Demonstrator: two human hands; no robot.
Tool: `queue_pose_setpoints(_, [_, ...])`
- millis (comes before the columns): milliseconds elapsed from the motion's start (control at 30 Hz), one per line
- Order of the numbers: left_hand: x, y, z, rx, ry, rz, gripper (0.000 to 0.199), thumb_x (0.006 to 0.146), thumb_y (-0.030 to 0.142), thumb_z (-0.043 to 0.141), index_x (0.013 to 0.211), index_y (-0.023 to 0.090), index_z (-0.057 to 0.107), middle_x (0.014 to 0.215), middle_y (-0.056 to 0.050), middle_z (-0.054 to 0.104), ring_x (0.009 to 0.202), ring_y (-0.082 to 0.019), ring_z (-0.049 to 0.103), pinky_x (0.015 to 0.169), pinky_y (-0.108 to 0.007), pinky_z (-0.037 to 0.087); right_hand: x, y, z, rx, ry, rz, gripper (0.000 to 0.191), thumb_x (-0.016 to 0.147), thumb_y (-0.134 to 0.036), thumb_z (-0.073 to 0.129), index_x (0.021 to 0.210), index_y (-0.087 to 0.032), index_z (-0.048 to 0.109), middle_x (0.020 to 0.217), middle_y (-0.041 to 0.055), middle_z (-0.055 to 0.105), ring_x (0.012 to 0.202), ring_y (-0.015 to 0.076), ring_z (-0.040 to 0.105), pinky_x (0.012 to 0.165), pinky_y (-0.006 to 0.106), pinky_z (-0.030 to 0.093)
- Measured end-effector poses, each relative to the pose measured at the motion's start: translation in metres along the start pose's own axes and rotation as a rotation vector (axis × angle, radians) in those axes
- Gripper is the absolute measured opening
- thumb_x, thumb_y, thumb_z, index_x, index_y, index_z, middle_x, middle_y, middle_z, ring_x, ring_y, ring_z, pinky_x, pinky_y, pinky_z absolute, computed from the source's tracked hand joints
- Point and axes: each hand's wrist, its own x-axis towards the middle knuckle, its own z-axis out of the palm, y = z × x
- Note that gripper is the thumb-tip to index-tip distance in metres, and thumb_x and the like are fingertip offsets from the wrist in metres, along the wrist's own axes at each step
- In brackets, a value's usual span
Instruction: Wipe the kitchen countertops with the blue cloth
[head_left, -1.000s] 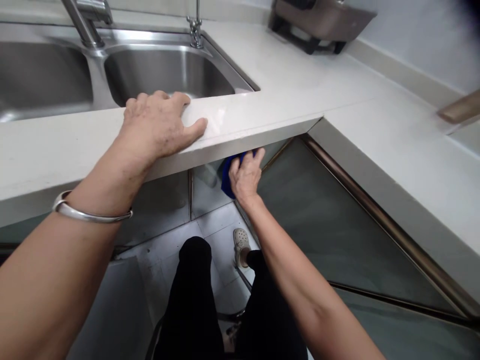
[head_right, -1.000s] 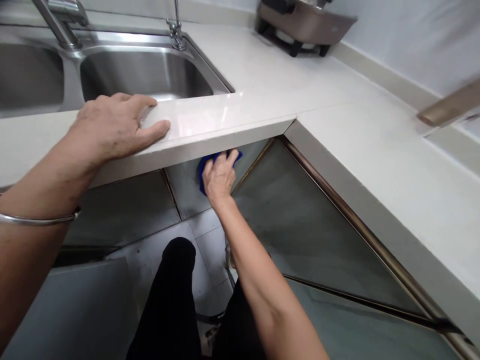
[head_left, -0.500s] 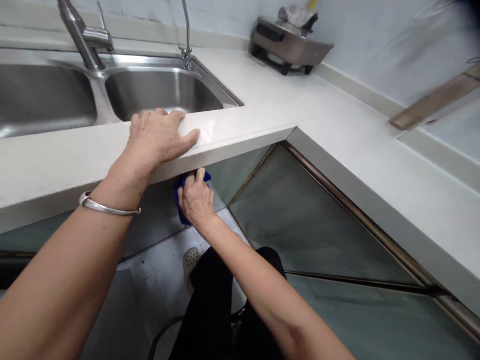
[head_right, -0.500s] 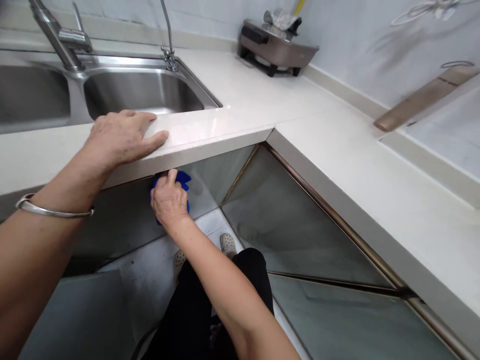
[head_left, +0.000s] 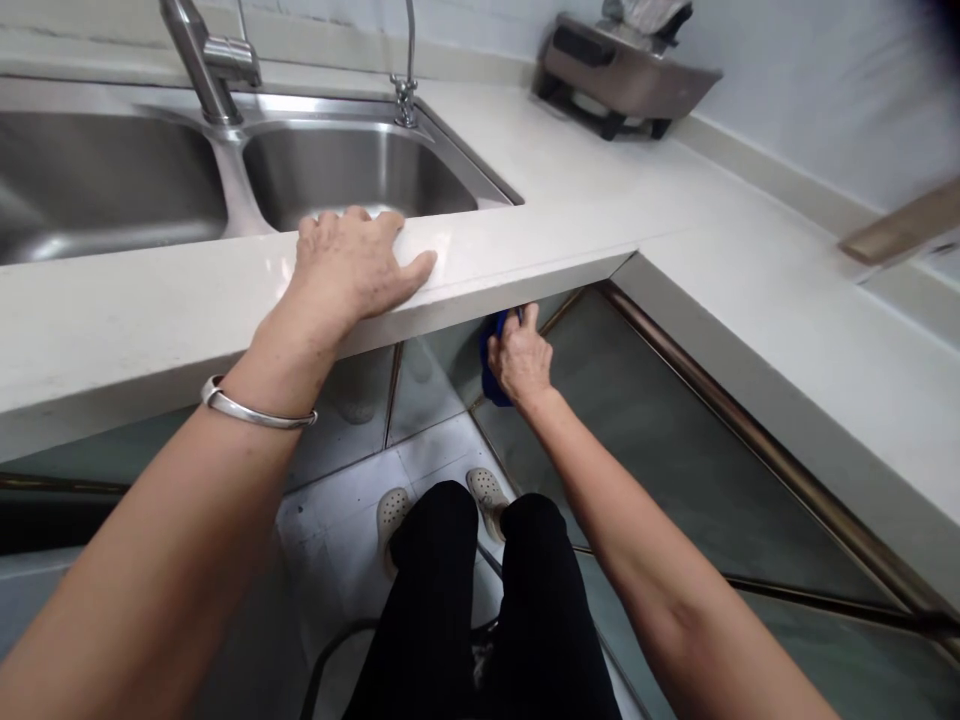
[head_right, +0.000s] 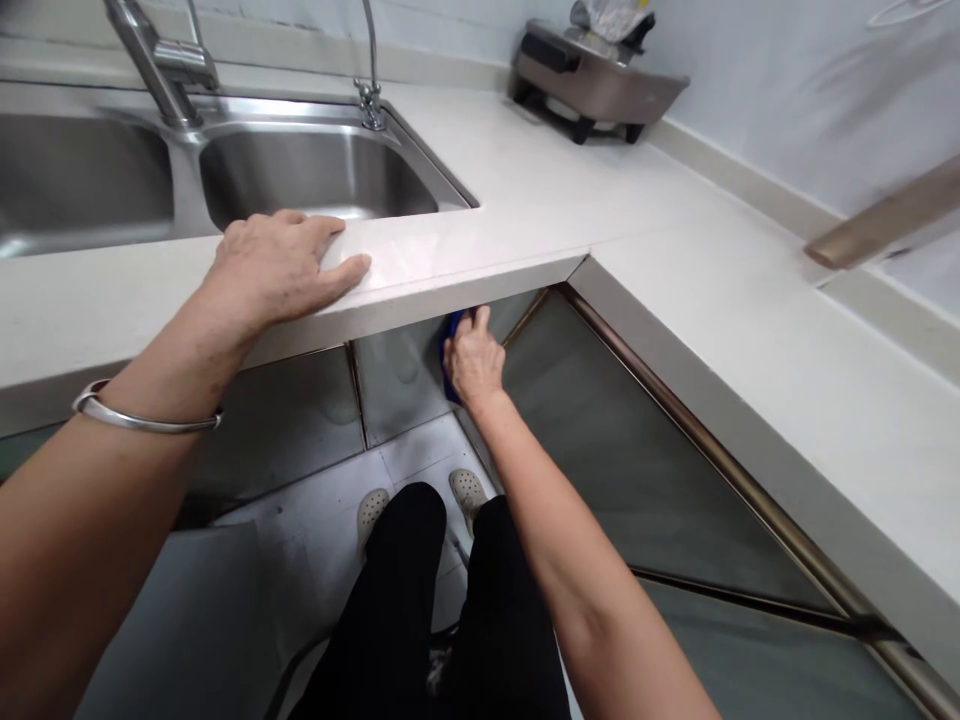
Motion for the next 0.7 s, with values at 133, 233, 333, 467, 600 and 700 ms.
queue_pose_setpoints(133, [-0.003, 0.004, -0.003, -0.030, -0.019, -0.013, 0.082, 0.081, 0.071, 0.035, 0.147, 0.023, 0.048, 0.148, -0.007, 0.054, 0.142, -0.041, 0.036, 0.118, -0.058, 0.024, -0.002, -0.007, 0.000, 0.048, -0.002, 0.022, 0.032, 0.096, -0.027, 0.041, 0.119, -0.007, 0.052, 0.135, 0.0262, 0.045, 0.077, 0.0179, 0.060, 0.065, 0.032, 0.050])
queue_pose_setpoints(233, [-0.002, 0.005, -0.002, -0.048, -0.010, -0.018, 0.084, 0.079, 0.072, 0.036, 0.147, 0.024, 0.048, 0.147, -0.006, 0.055, 0.143, -0.041, 0.034, 0.118, -0.059, 0.023, -0.017, -0.040, -0.005, 0.081, -0.019, -0.060, 0.031, 0.097, -0.027, 0.039, 0.117, -0.007, 0.053, 0.137, 0.0270, 0.045, 0.077, 0.0166, 0.060, 0.065, 0.031, 0.052])
queue_pose_setpoints(333, [-0.002, 0.002, -0.001, -0.053, 0.009, -0.008, 0.083, 0.079, 0.073, 0.036, 0.147, 0.026, 0.047, 0.146, -0.006, 0.055, 0.142, -0.041, 0.035, 0.119, -0.059, 0.023, -0.035, -0.078, -0.014, 0.103, -0.030, -0.180, 0.032, 0.097, -0.024, 0.038, 0.120, -0.008, 0.054, 0.137, 0.0255, 0.048, 0.078, 0.0168, 0.061, 0.063, 0.029, 0.053])
queue_pose_setpoints(467, [-0.002, -0.001, -0.002, 0.002, 0.014, 0.038, 0.082, 0.086, 0.071, 0.029, 0.147, 0.021, 0.049, 0.149, -0.012, 0.050, 0.137, -0.044, 0.041, 0.115, -0.062, 0.029, -0.048, -0.100, -0.022, 0.092, -0.033, -0.323, 0.037, 0.098, -0.019, 0.035, 0.128, -0.010, 0.054, 0.138, 0.0237, 0.050, 0.080, 0.0180, 0.061, 0.061, 0.029, 0.054])
queue_pose_setpoints(600, [-0.001, 0.000, -0.004, 0.040, 0.004, 0.049, 0.078, 0.090, 0.067, 0.029, 0.147, 0.019, 0.048, 0.149, -0.016, 0.050, 0.137, -0.045, 0.043, 0.114, -0.063, 0.031, -0.041, -0.079, -0.017, 0.034, -0.012, -0.380, 0.047, 0.100, -0.020, 0.031, 0.143, -0.012, 0.046, 0.140, 0.0229, 0.050, 0.081, 0.0189, 0.059, 0.064, 0.031, 0.055])
queue_pose_setpoints(700, [0.001, 0.002, -0.005, 0.071, -0.008, 0.025, 0.076, 0.090, 0.067, 0.029, 0.146, 0.020, 0.048, 0.148, -0.016, 0.051, 0.136, -0.044, 0.044, 0.114, -0.061, 0.033, -0.027, -0.053, -0.008, 0.012, -0.004, -0.359, 0.051, 0.100, -0.021, 0.034, 0.150, -0.011, 0.040, 0.139, 0.0245, 0.050, 0.084, 0.0202, 0.059, 0.069, 0.033, 0.055])
